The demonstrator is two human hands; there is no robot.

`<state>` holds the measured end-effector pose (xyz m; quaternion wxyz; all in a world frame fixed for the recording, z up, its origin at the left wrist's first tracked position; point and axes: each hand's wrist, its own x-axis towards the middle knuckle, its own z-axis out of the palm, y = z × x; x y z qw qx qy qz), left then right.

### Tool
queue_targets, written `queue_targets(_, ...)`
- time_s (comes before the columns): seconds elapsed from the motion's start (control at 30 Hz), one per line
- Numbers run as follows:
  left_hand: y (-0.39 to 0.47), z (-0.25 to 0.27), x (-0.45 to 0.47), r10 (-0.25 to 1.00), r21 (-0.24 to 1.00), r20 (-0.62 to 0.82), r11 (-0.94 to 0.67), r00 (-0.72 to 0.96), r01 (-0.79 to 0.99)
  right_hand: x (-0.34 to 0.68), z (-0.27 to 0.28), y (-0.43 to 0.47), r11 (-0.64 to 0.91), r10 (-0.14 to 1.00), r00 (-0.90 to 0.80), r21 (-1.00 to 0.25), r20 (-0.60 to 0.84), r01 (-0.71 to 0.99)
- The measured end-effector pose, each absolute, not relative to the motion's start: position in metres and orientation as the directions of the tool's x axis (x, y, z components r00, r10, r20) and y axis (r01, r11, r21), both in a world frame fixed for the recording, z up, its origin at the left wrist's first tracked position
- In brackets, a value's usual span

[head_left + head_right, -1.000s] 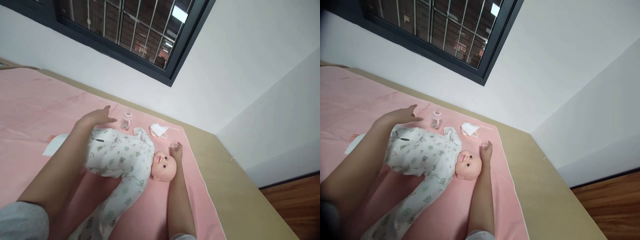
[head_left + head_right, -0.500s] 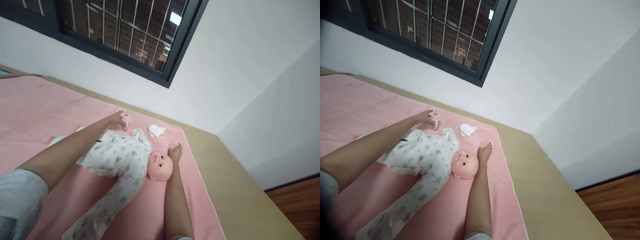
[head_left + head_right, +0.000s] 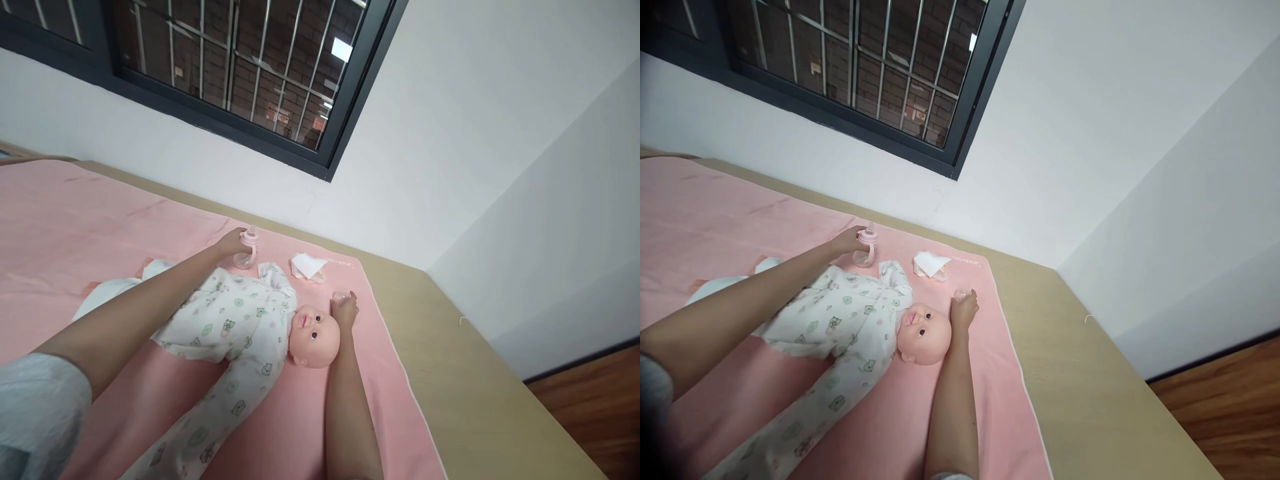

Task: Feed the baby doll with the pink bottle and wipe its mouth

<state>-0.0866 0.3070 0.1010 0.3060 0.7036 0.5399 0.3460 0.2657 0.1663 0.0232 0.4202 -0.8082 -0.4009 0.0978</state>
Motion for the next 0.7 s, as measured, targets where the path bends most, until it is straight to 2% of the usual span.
queue_targets(0.33, 0.265, 0.125, -0.091, 0.963, 0.88, 0.217, -0.264, 0.159, 0.396, 0.271, 0.025, 0.165, -0.277, 0.712, 0.688, -0.844, 0.141, 0.459)
queue_targets(0.47, 0.231, 0.152, -0.084, 0.927, 0.84, 0.305, -0.369, 0.218, 0.398, 0.265, 0.054, 0.164, -0.078, 0.727, 0.666, -0.942, 0.17, 0.325)
queue_targets(0.57, 0.205, 0.167, -0.075, 0.894, 0.802, 0.325, -0.433, 0.308, 0.411, 0.245, 0.092, 0.159, 0.064, 0.781, 0.585, -0.96, 0.219, 0.274)
queue_targets(0.7, 0.179, 0.175, -0.062, 0.851, 0.784, 0.346, -0.493, 0.395, 0.377, 0.2, 0.144, 0.138, 0.4, 0.834, 0.362, -0.908, 0.417, 0.125)
